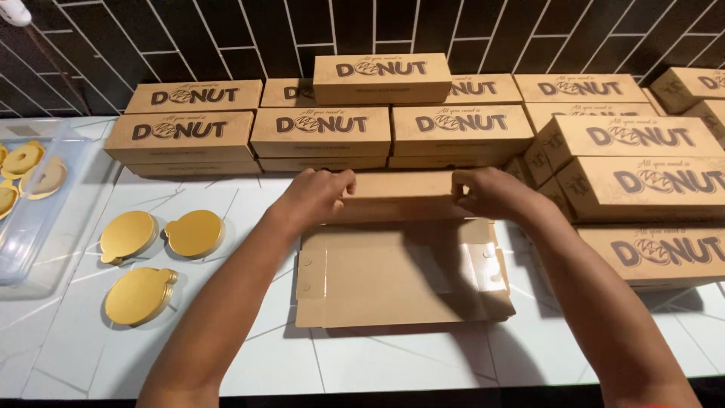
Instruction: The person folds flat cardboard donut boxes into assembled boxes by hand. They fold the side flaps, tuck the tabs, and press the box into shape, then repeat the process on another flat box. The workspace contains stacks of finished boxes and gold-colored donut-shaped items on the table.
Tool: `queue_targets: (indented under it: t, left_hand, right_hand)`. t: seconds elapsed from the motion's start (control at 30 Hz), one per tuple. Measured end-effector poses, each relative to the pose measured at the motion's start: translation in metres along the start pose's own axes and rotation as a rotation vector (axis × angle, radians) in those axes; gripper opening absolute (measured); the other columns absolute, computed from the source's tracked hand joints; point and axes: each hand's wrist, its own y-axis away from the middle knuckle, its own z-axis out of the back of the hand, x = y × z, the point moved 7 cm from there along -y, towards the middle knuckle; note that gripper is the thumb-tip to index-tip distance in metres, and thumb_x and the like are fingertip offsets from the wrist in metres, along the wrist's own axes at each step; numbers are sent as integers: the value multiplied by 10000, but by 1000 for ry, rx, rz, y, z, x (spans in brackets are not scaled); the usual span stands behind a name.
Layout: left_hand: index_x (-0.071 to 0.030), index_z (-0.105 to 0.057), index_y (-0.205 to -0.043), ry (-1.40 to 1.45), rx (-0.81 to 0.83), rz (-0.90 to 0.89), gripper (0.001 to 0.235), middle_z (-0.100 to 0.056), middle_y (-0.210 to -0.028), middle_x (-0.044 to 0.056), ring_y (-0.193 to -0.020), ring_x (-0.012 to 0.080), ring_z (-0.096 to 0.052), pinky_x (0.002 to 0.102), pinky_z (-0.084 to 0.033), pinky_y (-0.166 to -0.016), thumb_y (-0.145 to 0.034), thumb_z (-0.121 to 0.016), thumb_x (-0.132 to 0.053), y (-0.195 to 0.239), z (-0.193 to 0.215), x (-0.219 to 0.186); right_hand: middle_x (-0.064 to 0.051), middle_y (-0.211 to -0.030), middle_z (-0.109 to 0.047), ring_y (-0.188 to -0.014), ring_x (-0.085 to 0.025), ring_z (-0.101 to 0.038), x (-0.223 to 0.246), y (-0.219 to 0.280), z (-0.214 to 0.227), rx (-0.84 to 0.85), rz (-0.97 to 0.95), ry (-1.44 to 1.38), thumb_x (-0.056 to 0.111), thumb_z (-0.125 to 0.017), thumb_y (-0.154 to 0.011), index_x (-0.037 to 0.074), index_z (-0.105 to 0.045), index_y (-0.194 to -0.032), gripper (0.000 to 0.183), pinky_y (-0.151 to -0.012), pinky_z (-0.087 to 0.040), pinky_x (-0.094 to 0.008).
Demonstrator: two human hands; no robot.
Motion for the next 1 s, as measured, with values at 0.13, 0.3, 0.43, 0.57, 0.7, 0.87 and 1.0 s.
queue_targets:
  t: [0.13,0.3,0.43,0.57,0.7,0.87,1.0]
  left_hand:
    - [-210,-575,-1095,-170,76,-136,297,-753,-983,32,-1033,263,-712,447,-553,-893,-876,-698,-50,38,-49,-31]
    - [-243,-110,-1661,-90,429,-103,813,-145,-1721,120,-1583,373,-90,660,-127,-1239,-993,-573,-212,57,-87,-57]
    - [-141,-216,-1628,-91,357,-94,939,-148,-1714,136,-1586,354,-76,698,-88,-1218,-936,-334,-764,53,-76,-84]
    - [-66,-183,-1630,-10,266,-50,759,-151,-1719,136,-1594,285,-94,620,-68,-1250,-1039,-227,-540,43,-90,-87]
    - [-68,-195,-1633,-16,230,55,708,-161,-1716,144,-1587,306,-121,612,-111,-1236,-1063,-248,-484,71,-77,-49]
    - [-58,-238,-1624,-93,183,59,727,-190,-1711,148,-1580,350,-116,689,-88,-1194,-1055,-261,-509,55,-83,-47]
    - [-64,-211,-1629,-51,214,-8,697,-145,-1725,121,-1590,329,-74,708,-80,-1201,-1052,-242,-452,30,-97,-83]
  right_hand:
    - [-40,-990,-748,-867,-383,-751,3,27,-67,-28,96,224,219,-671,-837,203,-612,-1128,297,-769,-597,-523]
    - [-26,-1730,-141,-1571,-341,-140,47,52,-124,139,97,258,382,-396,-1051,290,-133,-1641,652,-1236,-146,-586]
    - [-30,-1730,-110,-1572,-354,-87,67,34,-147,148,46,248,659,-228,-1004,271,-120,-1656,766,-1221,-58,-614]
    - [-18,-1722,-181,-1571,-312,-150,64,20,-140,78,65,133,557,-176,-1059,267,-147,-1656,664,-1228,-58,-595]
    - [-21,-1736,-123,-1591,-290,-85,7,40,-127,127,-104,161,593,-153,-1041,258,-109,-1673,716,-1261,-5,-577]
    - [-27,-1729,-161,-1580,-342,-113,16,40,-135,60,-76,149,598,-228,-1054,241,-174,-1667,712,-1229,23,-663]
    - [-12,-1729,-170,-1583,-331,-107,71,24,-143,54,77,145,584,-198,-1058,246,-180,-1661,692,-1225,-12,-630]
